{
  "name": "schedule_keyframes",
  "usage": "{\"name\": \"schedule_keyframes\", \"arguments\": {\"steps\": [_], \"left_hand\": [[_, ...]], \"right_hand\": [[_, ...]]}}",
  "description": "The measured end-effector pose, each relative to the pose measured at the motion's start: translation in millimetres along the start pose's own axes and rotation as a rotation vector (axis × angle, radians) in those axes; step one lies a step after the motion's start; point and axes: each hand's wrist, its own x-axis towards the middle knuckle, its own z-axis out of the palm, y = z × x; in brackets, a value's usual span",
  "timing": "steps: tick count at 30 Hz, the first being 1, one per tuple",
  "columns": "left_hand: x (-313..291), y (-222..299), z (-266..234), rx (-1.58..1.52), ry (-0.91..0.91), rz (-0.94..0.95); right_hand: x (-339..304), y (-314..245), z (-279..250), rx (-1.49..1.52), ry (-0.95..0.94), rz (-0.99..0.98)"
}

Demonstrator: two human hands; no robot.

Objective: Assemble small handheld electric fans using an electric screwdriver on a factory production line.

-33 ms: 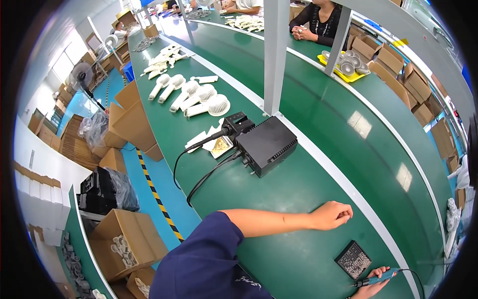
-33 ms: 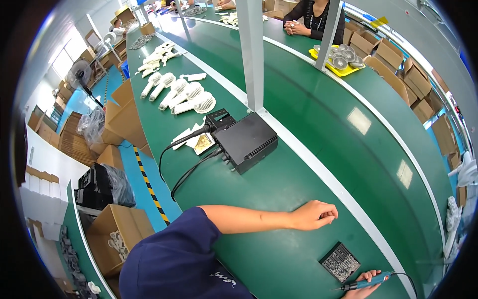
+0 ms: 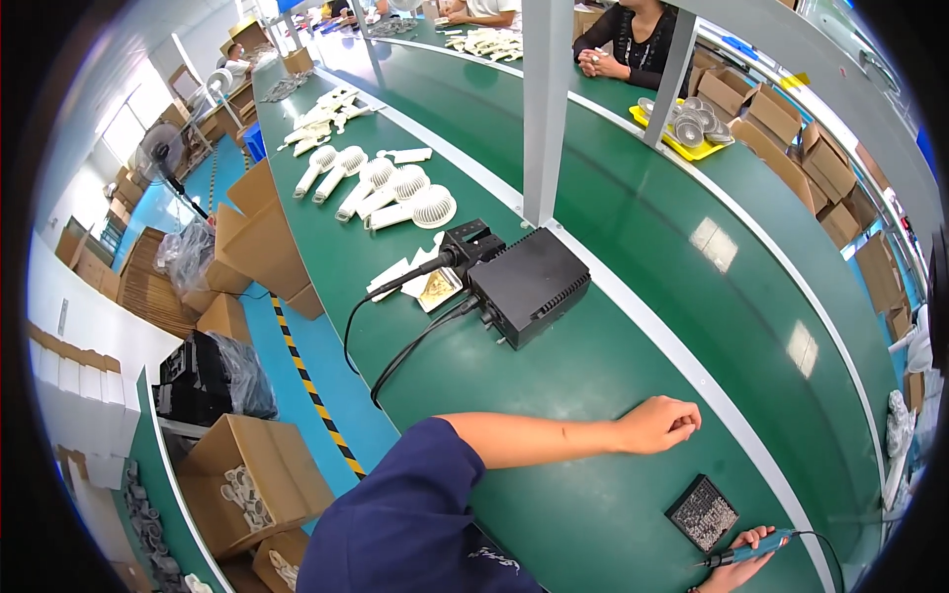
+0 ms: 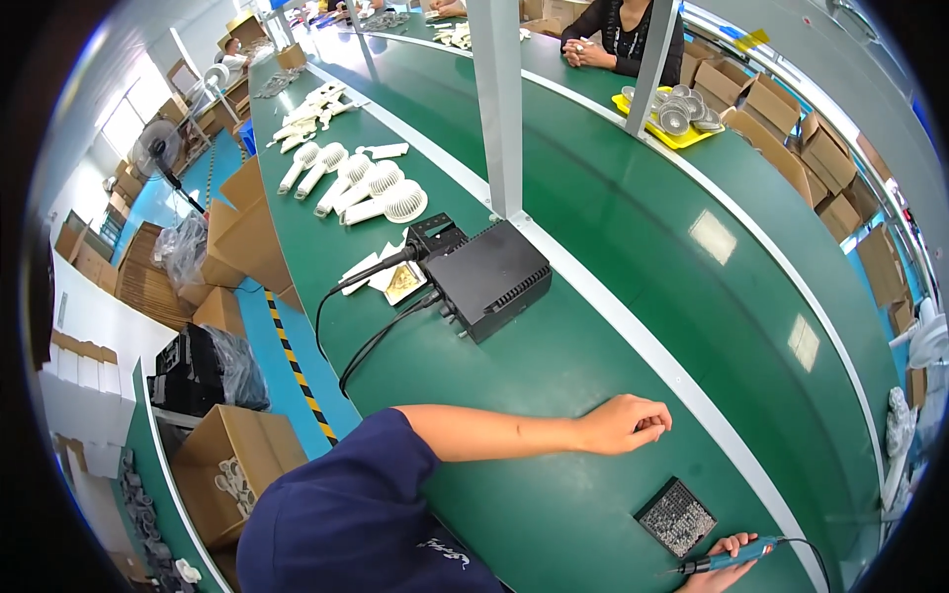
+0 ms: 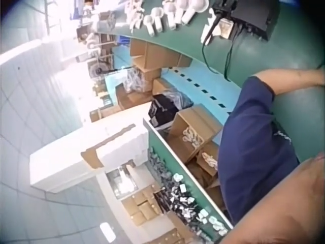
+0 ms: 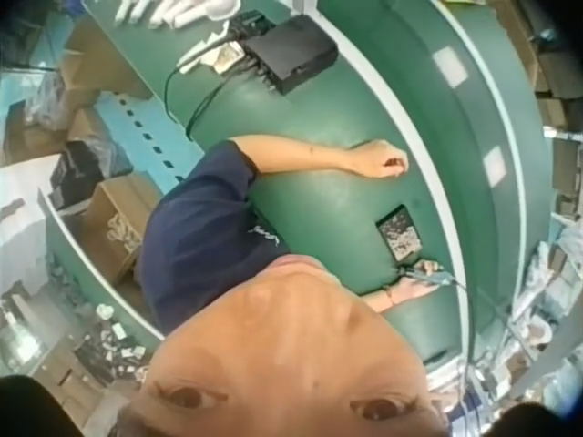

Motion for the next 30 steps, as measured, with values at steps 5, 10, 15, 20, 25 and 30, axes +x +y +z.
{"name": "schedule_keyframes", "arguments": {"steps": [5, 10, 15, 20, 25, 30], "left_hand": [[3.7, -4.6, -0.1, 0.049, 0.035, 0.077], [2.2, -1.5, 0.2, 0.044, 0.034, 0.062], [2.1, 0.4, -0.5, 0.044, 0.028, 0.072], [1.0, -0.5, -0.4, 0.062, 0.027, 0.061], [2.0, 0.7, -1.3, 0.060, 0.028, 0.075], [1.8, -1.9, -0.8, 0.077, 0.032, 0.085]], "right_hand": [[5.1, -3.1, -11.0, 0.070, 0.041, 0.007], [17.4, -9.4, -51.1, 0.159, -0.081, 0.014], [1.1, -0.2, 1.8, 0.056, 0.028, 0.011], [2.5, 1.0, 0.0, 0.099, 0.023, 0.038], [1.5, -2.6, 0.2, 0.110, -0.007, 0.050], [18.0, -11.0, -49.2, 0.176, -0.066, 0.008]]}}
